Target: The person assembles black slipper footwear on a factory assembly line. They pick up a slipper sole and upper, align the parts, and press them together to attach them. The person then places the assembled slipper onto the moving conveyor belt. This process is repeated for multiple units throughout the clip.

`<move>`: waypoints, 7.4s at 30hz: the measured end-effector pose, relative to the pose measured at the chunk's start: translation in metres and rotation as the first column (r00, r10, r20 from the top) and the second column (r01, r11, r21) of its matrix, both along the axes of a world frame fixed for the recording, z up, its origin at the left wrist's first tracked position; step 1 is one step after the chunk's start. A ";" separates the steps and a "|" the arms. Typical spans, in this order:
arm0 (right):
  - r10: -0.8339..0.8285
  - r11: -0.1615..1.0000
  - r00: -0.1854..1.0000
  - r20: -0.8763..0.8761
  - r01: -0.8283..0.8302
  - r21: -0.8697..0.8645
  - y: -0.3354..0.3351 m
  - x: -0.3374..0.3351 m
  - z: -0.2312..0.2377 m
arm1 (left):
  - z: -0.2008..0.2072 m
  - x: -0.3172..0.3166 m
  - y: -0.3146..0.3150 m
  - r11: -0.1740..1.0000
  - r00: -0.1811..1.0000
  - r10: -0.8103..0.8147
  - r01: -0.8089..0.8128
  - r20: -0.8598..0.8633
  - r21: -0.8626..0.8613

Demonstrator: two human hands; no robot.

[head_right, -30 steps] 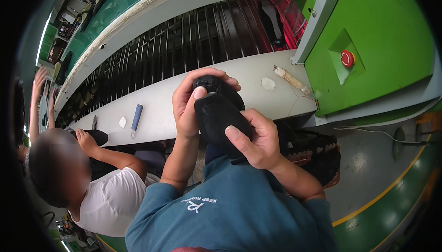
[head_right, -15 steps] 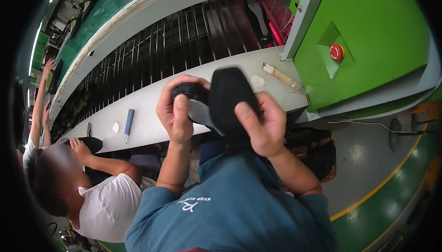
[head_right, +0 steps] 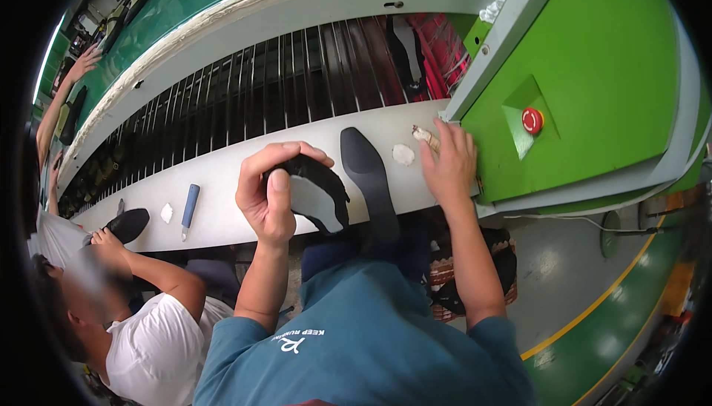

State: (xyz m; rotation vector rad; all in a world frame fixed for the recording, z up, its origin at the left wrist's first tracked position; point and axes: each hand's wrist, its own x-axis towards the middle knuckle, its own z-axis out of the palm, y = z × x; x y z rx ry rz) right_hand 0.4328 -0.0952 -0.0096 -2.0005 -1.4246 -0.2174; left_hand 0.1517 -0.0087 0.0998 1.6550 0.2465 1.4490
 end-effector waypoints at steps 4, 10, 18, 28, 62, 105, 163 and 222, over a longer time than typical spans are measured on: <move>0.057 0.985 0.995 0.085 -0.042 -0.164 -0.020 0.027 -0.013 | -0.001 0.004 0.001 0.999 1.000 -0.026 0.026 0.001 0.018; 0.056 0.988 0.978 -0.203 -0.083 -0.127 -0.014 0.028 0.002 | 0.004 0.013 0.005 1.000 0.999 0.010 -0.010 -0.049 -0.004; 0.315 0.947 0.733 -0.603 -0.204 0.248 -0.027 -0.009 0.135 | 0.007 0.011 0.002 0.999 0.998 -0.035 0.036 -0.058 0.027; 0.926 0.264 -0.121 -0.358 -0.473 0.841 0.001 -0.061 0.248 | 0.005 0.015 -0.009 1.000 0.978 -0.027 0.026 -0.207 -0.003; 0.935 0.269 -0.145 -0.324 -0.303 0.914 0.086 -0.148 0.201 | 0.009 0.000 0.012 0.993 0.981 0.114 -0.117 -0.159 -0.013; 0.891 0.443 0.026 -0.453 -0.270 0.855 0.093 -0.161 0.210 | 0.007 -0.009 0.011 0.975 0.966 0.215 -0.205 -0.141 0.081; 0.256 0.797 0.697 -0.670 -0.544 -0.262 0.052 -0.058 0.052 | -0.001 -0.008 0.011 0.983 0.985 0.171 -0.168 -0.038 0.068; 0.579 0.780 0.161 -0.799 -0.394 0.486 -0.031 -0.157 0.120 | 0.019 -0.029 -0.031 0.960 0.996 -0.055 0.034 -0.070 -0.279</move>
